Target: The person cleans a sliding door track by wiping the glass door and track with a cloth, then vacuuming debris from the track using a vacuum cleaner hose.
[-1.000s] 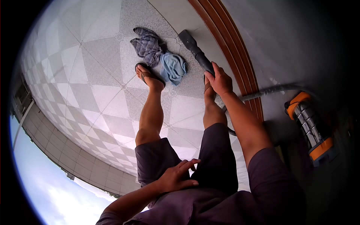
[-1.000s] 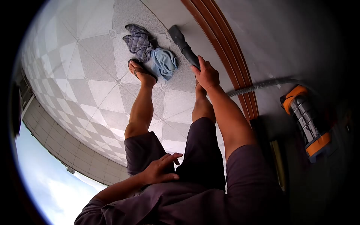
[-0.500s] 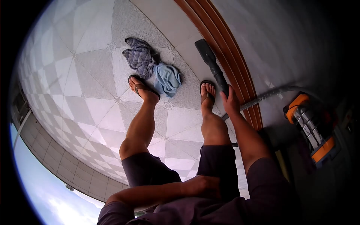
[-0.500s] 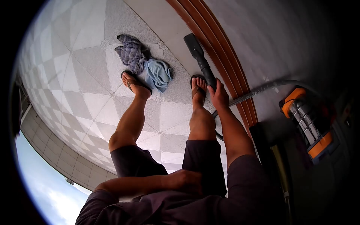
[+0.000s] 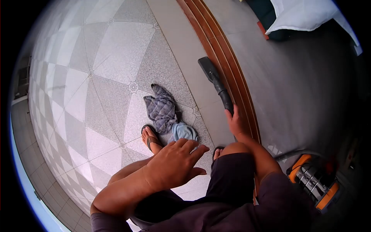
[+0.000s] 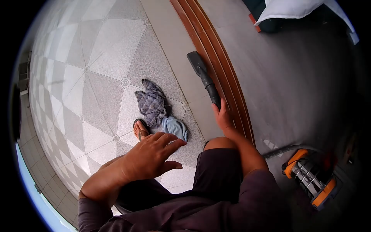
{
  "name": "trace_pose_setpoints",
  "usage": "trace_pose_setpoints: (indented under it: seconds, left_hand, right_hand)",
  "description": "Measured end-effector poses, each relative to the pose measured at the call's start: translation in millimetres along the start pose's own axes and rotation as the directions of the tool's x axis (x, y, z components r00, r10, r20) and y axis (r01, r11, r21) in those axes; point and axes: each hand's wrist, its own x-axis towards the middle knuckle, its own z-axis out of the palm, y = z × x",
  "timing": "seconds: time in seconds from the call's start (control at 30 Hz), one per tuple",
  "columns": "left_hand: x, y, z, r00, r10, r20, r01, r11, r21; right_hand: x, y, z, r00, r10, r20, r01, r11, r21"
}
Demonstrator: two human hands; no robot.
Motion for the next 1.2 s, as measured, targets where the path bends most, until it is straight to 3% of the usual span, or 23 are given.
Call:
trace_pose_setpoints:
  seconds: [0.1, 0.17, 0.23, 0.3, 0.37, 0.43, 0.47, 0.57, 0.63, 0.77, 0.8, 0.9, 0.97, 1.1, 1.13, 1.2]
  left_hand:
    - [-14.4, 15.4, 13.2, 0.998, 0.017, 0.057, -0.016, 1.000, -0.015]
    - [-31.3, 20.5, 23.4, 0.995, 0.085, 0.043, -0.086, 0.996, 0.009]
    - [-49.0, 20.4, 32.3, 0.996, 0.085, 0.010, -0.085, 0.996, 0.018]
    - [-59.7, 16.1, 34.8, 0.997, -0.074, 0.025, 0.073, 0.996, 0.050]
    - [-67.2, 11.1, 40.3, 0.973, -0.230, 0.007, 0.225, 0.960, 0.165]
    - [-65.1, 7.0, 39.9, 0.948, -0.318, -0.002, 0.310, 0.921, 0.236]
    - [-61.0, 0.4, 41.0, 0.963, -0.271, -0.011, 0.268, 0.945, 0.188]
    - [-40.6, 4.6, 29.7, 0.992, -0.102, -0.069, 0.106, 0.992, 0.062]
    - [-31.1, 7.3, 29.9, 0.995, -0.037, -0.097, 0.048, 0.992, 0.114]
    - [-15.0, 15.6, 31.6, 0.997, -0.029, -0.069, 0.043, 0.976, 0.215]
    - [-10.2, 16.2, 32.8, 0.997, -0.041, -0.059, 0.052, 0.982, 0.183]
    - [6.7, 21.5, 31.3, 0.995, -0.100, 0.008, 0.098, 0.990, 0.104]
    - [11.1, 17.5, 36.0, 0.993, -0.103, 0.057, 0.091, 0.979, 0.181]
    - [27.5, 18.9, 49.7, 0.976, -0.149, 0.160, 0.103, 0.959, 0.263]
    - [31.3, 7.4, 60.2, 0.978, -0.148, 0.148, 0.103, 0.956, 0.276]
    - [40.7, 1.0, 64.4, 0.971, -0.181, 0.157, 0.131, 0.951, 0.281]
  right_hand:
    - [93.2, -49.0, 18.0, 0.986, 0.114, 0.118, -0.128, 0.984, 0.122]
    - [150.2, -88.4, 29.1, 0.997, 0.050, 0.065, -0.053, 0.998, 0.043]
    - [222.1, -93.8, 70.3, 0.997, -0.073, 0.027, 0.069, 0.991, 0.113]
    - [268.2, -133.2, 82.1, 0.998, -0.061, -0.020, 0.063, 0.991, 0.120]
    - [301.0, -160.4, 78.9, 0.997, -0.068, 0.045, 0.059, 0.983, 0.174]
    - [287.9, -180.5, 64.7, 0.995, -0.047, 0.092, 0.025, 0.976, 0.218]
    - [285.3, -181.2, 54.8, 0.994, -0.034, 0.105, 0.009, 0.973, 0.231]
    - [231.2, -139.5, 28.0, 0.973, -0.125, 0.193, 0.092, 0.981, 0.174]
    - [175.0, -98.9, -7.4, 0.977, -0.080, 0.197, 0.060, 0.993, 0.105]
    - [36.5, -9.9, -123.1, 0.992, -0.028, 0.127, 0.034, 0.998, -0.045]
    - [0.5, 20.4, -151.2, 0.986, 0.000, 0.168, 0.007, 0.999, -0.037]
    - [-119.5, 78.4, -216.8, 0.996, 0.073, 0.051, -0.076, 0.996, 0.049]
    - [-182.0, 88.2, -247.0, 0.986, 0.163, 0.038, -0.164, 0.987, 0.008]
    - [-258.0, 88.2, -255.3, 0.986, 0.134, 0.096, -0.122, 0.985, -0.122]
    - [-269.3, 82.3, -250.5, 0.973, 0.199, 0.119, -0.181, 0.973, -0.146]
    - [-287.9, 93.4, -229.8, 0.975, 0.218, 0.046, -0.209, 0.965, -0.155]
